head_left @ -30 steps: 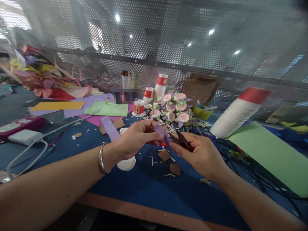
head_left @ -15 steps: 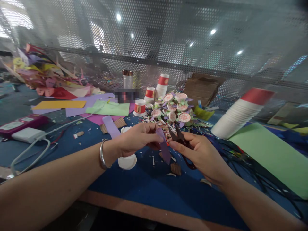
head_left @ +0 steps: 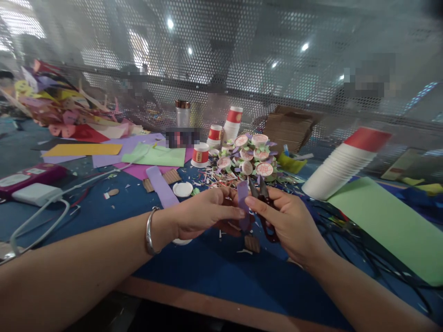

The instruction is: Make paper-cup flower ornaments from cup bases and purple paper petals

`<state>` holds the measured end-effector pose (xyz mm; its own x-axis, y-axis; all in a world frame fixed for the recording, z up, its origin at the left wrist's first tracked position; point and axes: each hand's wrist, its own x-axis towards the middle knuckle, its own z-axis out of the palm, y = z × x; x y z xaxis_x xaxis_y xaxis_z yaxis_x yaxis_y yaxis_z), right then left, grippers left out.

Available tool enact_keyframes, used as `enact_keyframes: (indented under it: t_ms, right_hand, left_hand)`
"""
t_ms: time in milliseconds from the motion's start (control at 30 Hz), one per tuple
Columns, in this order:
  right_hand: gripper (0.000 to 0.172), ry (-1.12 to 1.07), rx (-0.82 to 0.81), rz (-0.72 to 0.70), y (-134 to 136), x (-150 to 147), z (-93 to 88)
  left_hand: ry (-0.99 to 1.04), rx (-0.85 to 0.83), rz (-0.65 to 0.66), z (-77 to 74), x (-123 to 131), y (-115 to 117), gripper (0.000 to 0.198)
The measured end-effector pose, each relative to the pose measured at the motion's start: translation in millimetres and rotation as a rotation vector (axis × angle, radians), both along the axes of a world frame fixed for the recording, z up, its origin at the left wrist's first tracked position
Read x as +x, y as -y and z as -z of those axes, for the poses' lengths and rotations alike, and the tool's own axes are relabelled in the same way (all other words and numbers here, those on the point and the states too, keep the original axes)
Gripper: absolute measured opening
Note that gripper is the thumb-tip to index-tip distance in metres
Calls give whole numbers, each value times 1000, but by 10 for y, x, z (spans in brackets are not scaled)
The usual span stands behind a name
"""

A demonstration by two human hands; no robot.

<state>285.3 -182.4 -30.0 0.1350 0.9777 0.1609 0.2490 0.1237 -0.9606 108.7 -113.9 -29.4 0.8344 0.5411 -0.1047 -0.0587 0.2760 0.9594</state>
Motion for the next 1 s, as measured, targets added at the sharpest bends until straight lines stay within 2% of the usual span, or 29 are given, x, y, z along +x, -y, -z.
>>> enact_keyframes:
  t_ms: [167, 400, 600, 767, 1000]
  right_hand:
    - [31, 16, -2, -3, 8, -16, -3]
    - [25, 164, 147, 109, 17, 16, -32]
    - [22, 263, 204, 140, 34, 36, -48]
    - [22, 307, 198, 133, 53, 28, -49]
    - [20, 402, 289, 171, 51, 22, -20]
  left_hand:
    - [27, -48, -26, -13, 0, 27, 22]
    - [-43, 170, -66, -20, 6, 66, 11]
    - [-106, 172, -37, -30, 10, 74, 9]
    - [-55, 156, -33, -24, 6, 84, 12]
    - [-3, 58, -68, 8, 20, 89, 9]
